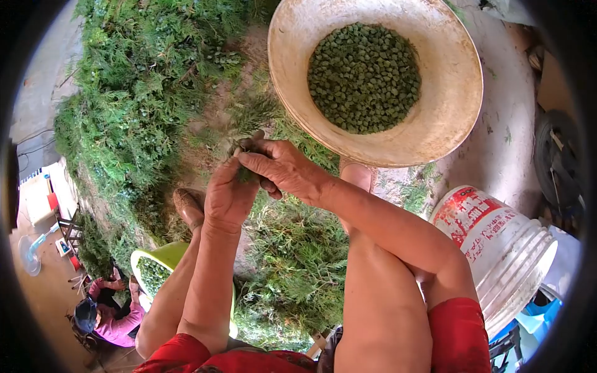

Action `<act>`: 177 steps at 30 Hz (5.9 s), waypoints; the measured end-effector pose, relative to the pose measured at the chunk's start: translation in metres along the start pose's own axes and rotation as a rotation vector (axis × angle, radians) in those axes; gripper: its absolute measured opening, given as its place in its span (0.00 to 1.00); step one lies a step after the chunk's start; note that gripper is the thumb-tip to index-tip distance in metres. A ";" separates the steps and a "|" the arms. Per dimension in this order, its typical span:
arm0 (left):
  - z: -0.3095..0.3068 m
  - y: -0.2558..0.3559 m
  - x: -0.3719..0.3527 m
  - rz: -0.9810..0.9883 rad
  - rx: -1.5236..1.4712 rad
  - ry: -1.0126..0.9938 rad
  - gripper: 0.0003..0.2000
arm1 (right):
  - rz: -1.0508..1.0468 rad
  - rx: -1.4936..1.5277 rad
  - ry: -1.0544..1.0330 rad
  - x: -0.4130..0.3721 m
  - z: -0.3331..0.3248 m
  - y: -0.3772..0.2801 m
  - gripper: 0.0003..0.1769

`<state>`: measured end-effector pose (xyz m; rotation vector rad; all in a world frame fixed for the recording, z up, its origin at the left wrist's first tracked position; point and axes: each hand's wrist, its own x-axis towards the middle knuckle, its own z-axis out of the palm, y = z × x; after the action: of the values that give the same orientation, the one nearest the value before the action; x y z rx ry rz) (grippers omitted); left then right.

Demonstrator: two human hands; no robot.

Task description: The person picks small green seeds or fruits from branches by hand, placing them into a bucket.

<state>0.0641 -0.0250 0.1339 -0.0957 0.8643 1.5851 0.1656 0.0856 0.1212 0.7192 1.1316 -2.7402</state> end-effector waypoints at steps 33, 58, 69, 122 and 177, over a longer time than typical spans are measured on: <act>-0.088 0.112 0.194 0.403 2.371 0.723 0.17 | 0.275 0.062 0.267 -0.040 -0.076 0.048 0.19; -0.044 0.014 0.010 0.036 0.169 -0.004 0.16 | -0.063 0.188 0.263 -0.012 -0.036 0.016 0.14; -0.009 0.009 0.005 -0.028 0.535 0.087 0.20 | -0.064 -0.202 0.096 -0.006 -0.026 0.014 0.06; 0.131 0.161 -0.238 0.347 0.264 0.058 0.17 | 0.028 0.289 0.026 -0.148 0.251 -0.117 0.16; 0.133 0.143 -0.214 0.142 0.008 0.083 0.06 | -0.290 0.167 0.067 -0.117 0.241 -0.121 0.05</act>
<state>0.0414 -0.1185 0.4074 -0.0965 0.9593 1.7197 0.1445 -0.0037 0.4005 0.7223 1.1076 -3.1054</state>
